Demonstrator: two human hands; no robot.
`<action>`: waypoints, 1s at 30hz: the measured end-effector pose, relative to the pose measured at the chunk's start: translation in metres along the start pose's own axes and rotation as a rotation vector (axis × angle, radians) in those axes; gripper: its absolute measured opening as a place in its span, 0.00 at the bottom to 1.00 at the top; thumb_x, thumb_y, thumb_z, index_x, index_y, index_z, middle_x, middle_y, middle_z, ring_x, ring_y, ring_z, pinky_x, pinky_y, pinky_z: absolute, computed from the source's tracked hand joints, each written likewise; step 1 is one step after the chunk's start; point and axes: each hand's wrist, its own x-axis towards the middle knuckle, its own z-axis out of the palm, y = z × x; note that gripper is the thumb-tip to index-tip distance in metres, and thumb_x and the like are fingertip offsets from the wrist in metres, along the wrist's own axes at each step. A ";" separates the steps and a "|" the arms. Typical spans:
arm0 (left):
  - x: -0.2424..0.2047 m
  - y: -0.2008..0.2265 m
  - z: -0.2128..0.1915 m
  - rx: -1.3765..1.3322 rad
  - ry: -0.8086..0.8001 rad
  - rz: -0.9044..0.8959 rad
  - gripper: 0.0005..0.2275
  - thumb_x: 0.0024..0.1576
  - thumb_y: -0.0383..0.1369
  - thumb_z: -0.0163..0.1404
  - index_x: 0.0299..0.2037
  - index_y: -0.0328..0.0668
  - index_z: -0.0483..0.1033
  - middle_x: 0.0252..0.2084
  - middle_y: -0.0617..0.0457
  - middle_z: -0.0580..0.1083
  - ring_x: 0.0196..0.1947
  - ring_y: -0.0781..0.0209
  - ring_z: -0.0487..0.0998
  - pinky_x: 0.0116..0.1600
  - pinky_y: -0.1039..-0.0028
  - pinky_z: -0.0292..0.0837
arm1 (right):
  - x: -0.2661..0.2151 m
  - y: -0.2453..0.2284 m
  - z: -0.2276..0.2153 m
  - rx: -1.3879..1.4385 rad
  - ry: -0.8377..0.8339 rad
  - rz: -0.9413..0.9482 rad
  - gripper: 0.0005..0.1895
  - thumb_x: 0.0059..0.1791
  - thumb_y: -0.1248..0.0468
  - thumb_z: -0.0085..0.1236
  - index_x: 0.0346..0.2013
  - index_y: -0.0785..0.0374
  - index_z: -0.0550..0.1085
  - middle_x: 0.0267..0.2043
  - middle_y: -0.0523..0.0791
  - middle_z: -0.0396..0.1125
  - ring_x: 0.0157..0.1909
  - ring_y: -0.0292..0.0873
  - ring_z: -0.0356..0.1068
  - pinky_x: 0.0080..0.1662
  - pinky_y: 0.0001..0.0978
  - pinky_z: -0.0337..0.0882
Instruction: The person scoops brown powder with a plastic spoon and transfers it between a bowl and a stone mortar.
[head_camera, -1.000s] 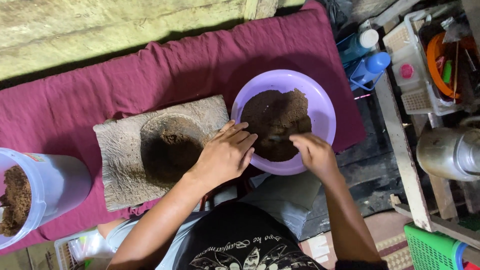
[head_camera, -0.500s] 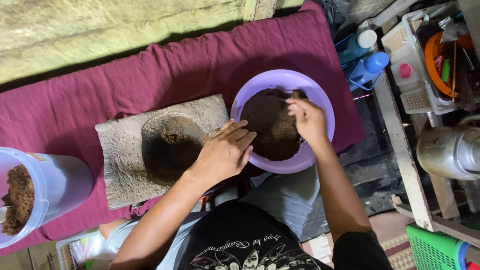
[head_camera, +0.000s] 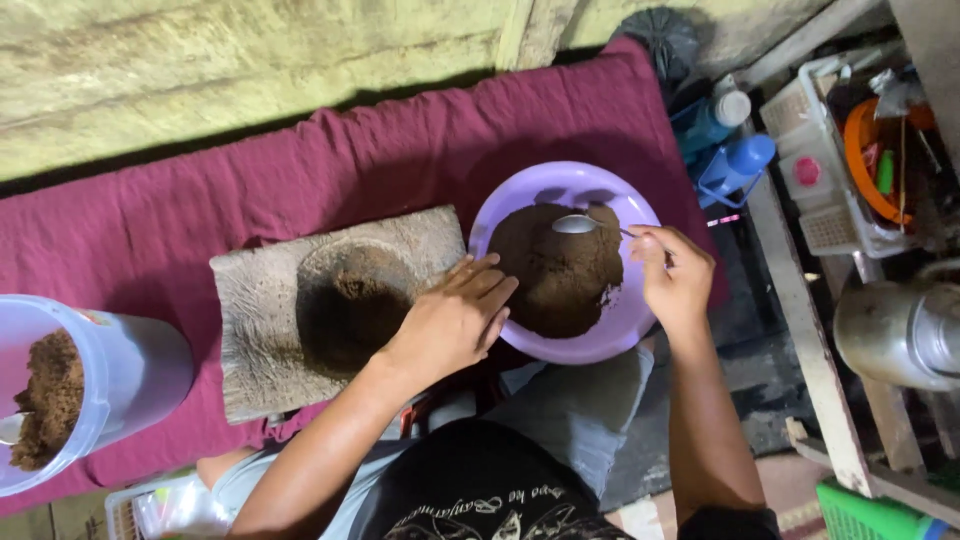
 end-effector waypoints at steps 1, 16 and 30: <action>0.002 0.001 -0.016 0.009 0.008 0.000 0.15 0.62 0.34 0.48 0.52 0.31 0.79 0.46 0.40 0.78 0.62 0.41 0.74 0.71 0.55 0.60 | 0.006 -0.002 0.001 0.004 0.002 -0.011 0.10 0.58 0.70 0.50 0.46 0.65 0.81 0.31 0.49 0.73 0.33 0.47 0.76 0.35 0.37 0.75; -0.141 -0.057 -0.118 -0.034 0.220 -0.571 0.16 0.61 0.35 0.48 0.58 0.47 0.77 0.51 0.46 0.78 0.56 0.42 0.78 0.55 0.57 0.75 | 0.068 -0.155 0.075 0.407 -0.413 -0.047 0.09 0.53 0.66 0.56 0.38 0.69 0.80 0.31 0.53 0.75 0.28 0.43 0.74 0.30 0.31 0.75; -0.165 -0.076 -0.096 -0.186 0.400 -0.620 0.13 0.61 0.31 0.49 0.54 0.43 0.79 0.56 0.42 0.72 0.60 0.36 0.73 0.60 0.55 0.72 | 0.094 -0.232 0.166 0.237 -1.005 -0.406 0.09 0.49 0.74 0.53 0.41 0.67 0.78 0.37 0.51 0.75 0.39 0.49 0.76 0.43 0.44 0.76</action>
